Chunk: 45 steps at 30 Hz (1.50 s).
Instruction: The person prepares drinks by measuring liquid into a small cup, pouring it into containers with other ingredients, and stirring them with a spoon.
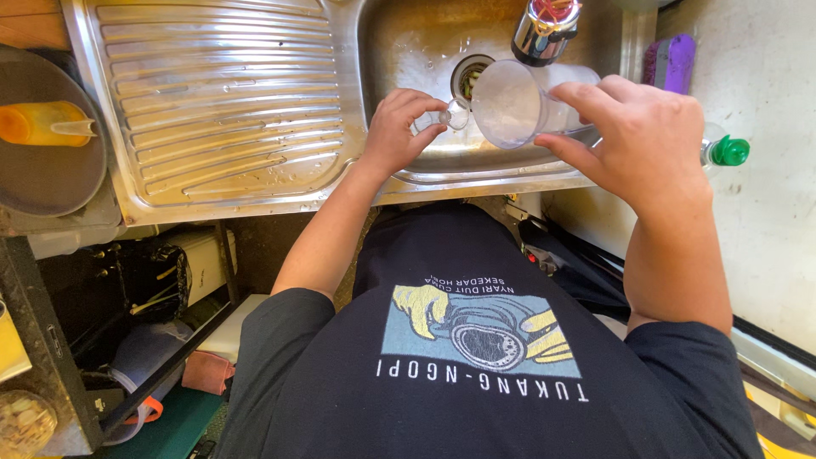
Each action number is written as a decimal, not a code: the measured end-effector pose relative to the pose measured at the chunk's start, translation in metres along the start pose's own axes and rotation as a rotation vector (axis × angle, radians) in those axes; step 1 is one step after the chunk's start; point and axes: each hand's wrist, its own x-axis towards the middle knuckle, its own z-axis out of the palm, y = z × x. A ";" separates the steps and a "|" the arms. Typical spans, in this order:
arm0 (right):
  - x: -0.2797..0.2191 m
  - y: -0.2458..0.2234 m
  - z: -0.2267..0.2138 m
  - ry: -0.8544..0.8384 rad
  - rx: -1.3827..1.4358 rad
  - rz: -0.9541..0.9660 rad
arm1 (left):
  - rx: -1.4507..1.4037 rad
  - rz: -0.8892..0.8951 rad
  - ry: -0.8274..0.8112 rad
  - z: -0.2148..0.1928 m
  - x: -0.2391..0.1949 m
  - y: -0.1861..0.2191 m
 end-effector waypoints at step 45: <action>-0.106 -0.040 0.075 0.040 -0.010 0.356 | 0.467 0.293 -0.262 -0.019 -0.013 -0.009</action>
